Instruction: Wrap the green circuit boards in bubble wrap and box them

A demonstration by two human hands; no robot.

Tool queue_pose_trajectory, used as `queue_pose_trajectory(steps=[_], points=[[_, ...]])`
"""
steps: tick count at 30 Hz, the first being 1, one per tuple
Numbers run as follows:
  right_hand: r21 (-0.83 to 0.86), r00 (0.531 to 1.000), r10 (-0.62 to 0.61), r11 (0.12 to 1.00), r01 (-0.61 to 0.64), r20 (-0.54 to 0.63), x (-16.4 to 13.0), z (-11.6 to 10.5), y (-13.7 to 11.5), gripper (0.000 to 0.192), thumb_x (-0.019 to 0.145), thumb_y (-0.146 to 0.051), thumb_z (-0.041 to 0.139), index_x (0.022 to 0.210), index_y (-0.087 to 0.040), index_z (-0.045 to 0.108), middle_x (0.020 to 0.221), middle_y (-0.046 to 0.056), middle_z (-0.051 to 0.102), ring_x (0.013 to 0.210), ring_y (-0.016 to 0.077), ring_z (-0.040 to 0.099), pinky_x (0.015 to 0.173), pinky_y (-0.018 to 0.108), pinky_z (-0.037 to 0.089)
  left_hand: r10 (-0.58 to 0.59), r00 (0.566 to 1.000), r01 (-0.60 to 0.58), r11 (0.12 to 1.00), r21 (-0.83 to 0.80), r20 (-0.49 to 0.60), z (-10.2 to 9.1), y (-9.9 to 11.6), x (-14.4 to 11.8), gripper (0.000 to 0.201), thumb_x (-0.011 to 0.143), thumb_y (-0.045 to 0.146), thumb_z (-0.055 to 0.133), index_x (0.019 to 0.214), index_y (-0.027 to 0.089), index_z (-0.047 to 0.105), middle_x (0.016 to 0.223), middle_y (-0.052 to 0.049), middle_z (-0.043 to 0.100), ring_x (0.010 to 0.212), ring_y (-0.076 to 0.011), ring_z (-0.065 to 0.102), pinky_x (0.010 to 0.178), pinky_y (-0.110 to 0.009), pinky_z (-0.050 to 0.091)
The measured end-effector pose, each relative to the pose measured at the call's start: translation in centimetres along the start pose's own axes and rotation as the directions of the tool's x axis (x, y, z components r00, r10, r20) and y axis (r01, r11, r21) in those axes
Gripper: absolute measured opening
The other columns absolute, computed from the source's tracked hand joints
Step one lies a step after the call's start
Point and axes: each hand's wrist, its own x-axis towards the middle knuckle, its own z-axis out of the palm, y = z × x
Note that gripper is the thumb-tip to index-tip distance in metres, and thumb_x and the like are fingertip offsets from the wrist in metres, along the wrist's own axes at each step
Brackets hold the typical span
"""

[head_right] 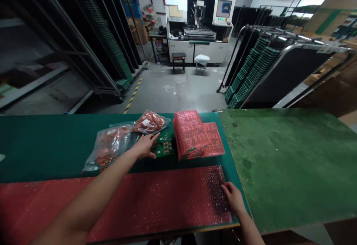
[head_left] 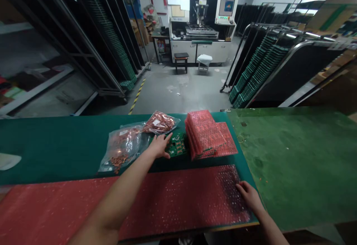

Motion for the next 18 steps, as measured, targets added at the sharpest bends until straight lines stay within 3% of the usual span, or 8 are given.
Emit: queue_pose_trajectory(steps=[6,9,12,13,16,18], points=[[0.017,0.999,-0.038,0.999,0.038,0.013,0.4,0.0,0.2,0.039,0.067,-0.058,0.046,0.061,-0.021,0.054,0.06,0.003,0.059,0.06,0.0187,0.055,0.059,0.028,0.043,-0.08,0.994,0.086,0.992,0.091,-0.073,-0.1,0.8,-0.3,0.114,0.046,0.038,0.081,0.141,0.018,0.022,0.127,-0.022,0.042,0.117,-0.0392,0.04,0.101,-0.052,0.024],[0.011,0.999,-0.045,0.999,0.045,0.03,0.6,0.0,0.3,0.038,0.067,-0.058,0.047,0.061,-0.021,0.053,0.06,0.003,0.059,0.06,0.0187,0.054,0.059,0.028,0.042,-0.075,0.987,0.086,0.993,0.074,-0.141,-0.7,0.6,-0.4,0.089,0.056,0.035,0.075,0.133,0.016,0.037,0.121,-0.019,0.046,0.113,-0.0346,0.043,0.097,-0.043,0.032],[0.007,0.997,-0.054,0.999,0.054,0.054,0.7,-0.4,0.0,0.038,0.069,-0.057,0.045,0.062,-0.02,0.052,0.06,0.003,0.058,0.06,0.0183,0.053,0.06,0.028,0.042,-0.005,0.993,-0.004,0.997,-0.074,-0.118,-1.7,-0.3,-1.7,0.033,0.074,0.032,0.055,0.102,0.015,0.059,0.105,-0.013,0.054,0.098,-0.0252,0.052,0.087,-0.032,0.041],[0.01,0.996,-0.062,0.998,0.062,0.063,0.7,-0.6,-0.1,0.038,0.069,-0.056,0.044,0.062,-0.02,0.052,0.061,0.003,0.058,0.062,0.0185,0.054,0.061,0.028,0.042,0.023,0.995,-0.038,0.988,-0.147,-0.1,-2.1,-0.7,-2.6,0.025,0.078,0.033,0.049,0.09,0.016,0.061,0.098,-0.011,0.056,0.091,-0.0229,0.054,0.083,-0.031,0.042],[0.019,0.992,-0.093,0.996,0.091,0.09,0.8,-1.1,-0.4,0.036,0.07,-0.054,0.042,0.066,-0.02,0.053,0.066,0.004,0.06,0.067,0.0197,0.055,0.066,0.03,0.043,0.021,0.987,-0.08,0.924,-0.373,-0.16,-2.5,-1.3,-6.5,0.03,0.076,0.046,0.047,0.077,0.02,0.061,0.086,-0.006,0.058,0.084,-0.0207,0.055,0.079,-0.03,0.044],[0.025,0.989,-0.105,0.994,0.103,0.106,0.9,-1.4,-0.5,0.036,0.071,-0.052,0.041,0.069,-0.019,0.054,0.068,0.005,0.061,0.069,0.0201,0.056,0.067,0.031,0.044,-0.142,0.966,-0.008,0.819,-0.574,-0.216,-1.7,-0.4,-9.3,0.042,0.068,0.06,0.051,0.078,0.02,0.059,0.082,-0.004,0.06,0.08,-0.0205,0.056,0.074,-0.03,0.046]])
